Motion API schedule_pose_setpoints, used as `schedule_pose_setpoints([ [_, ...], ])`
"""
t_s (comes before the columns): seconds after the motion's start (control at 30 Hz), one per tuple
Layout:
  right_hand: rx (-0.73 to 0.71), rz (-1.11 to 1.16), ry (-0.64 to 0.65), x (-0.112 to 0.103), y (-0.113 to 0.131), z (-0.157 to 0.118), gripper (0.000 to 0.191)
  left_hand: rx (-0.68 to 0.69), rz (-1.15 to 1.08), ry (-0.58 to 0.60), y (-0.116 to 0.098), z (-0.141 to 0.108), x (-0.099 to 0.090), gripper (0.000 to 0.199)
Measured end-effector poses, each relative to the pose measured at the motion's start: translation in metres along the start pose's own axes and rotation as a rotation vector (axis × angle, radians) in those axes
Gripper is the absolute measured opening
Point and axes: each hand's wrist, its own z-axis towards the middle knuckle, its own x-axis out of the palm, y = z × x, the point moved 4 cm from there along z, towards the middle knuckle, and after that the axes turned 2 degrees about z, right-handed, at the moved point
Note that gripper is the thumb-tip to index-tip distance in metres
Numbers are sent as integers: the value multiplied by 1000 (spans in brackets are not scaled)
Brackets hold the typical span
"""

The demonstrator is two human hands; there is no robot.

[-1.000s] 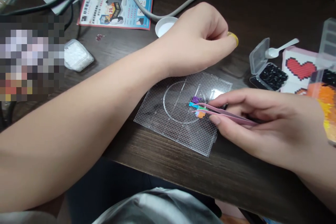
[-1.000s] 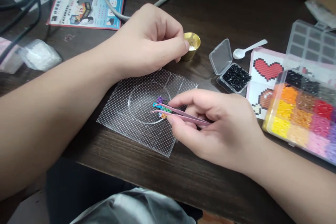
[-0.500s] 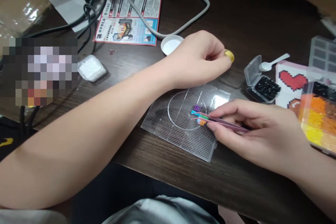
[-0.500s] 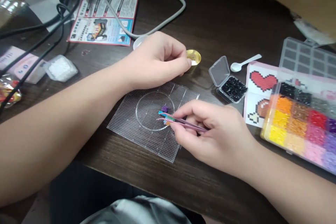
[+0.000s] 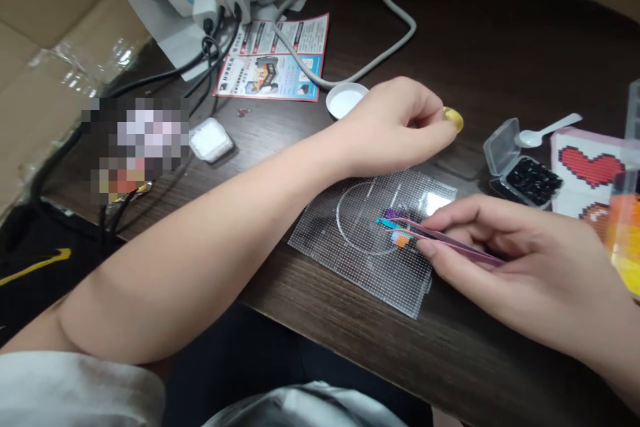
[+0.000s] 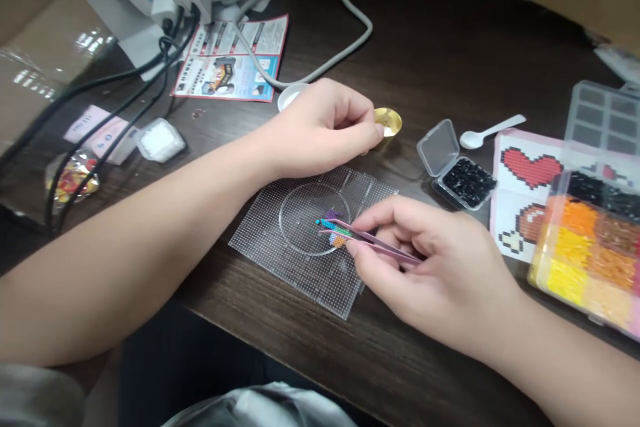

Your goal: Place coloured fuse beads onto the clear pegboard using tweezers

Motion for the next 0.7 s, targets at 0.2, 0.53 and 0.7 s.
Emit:
schedule_pose_setpoints([
  [0.2,9,-6,-13,1,-2,-1,12,-37,19,13,-3,1,0,42],
  [0.53,26,-29,26,2,-4,-3,19,12,24,30,-3,-1,0,42],
  [0.7,-59,-81,65,5,-1,-3,9,-10,64,37,-1,3,4,47],
])
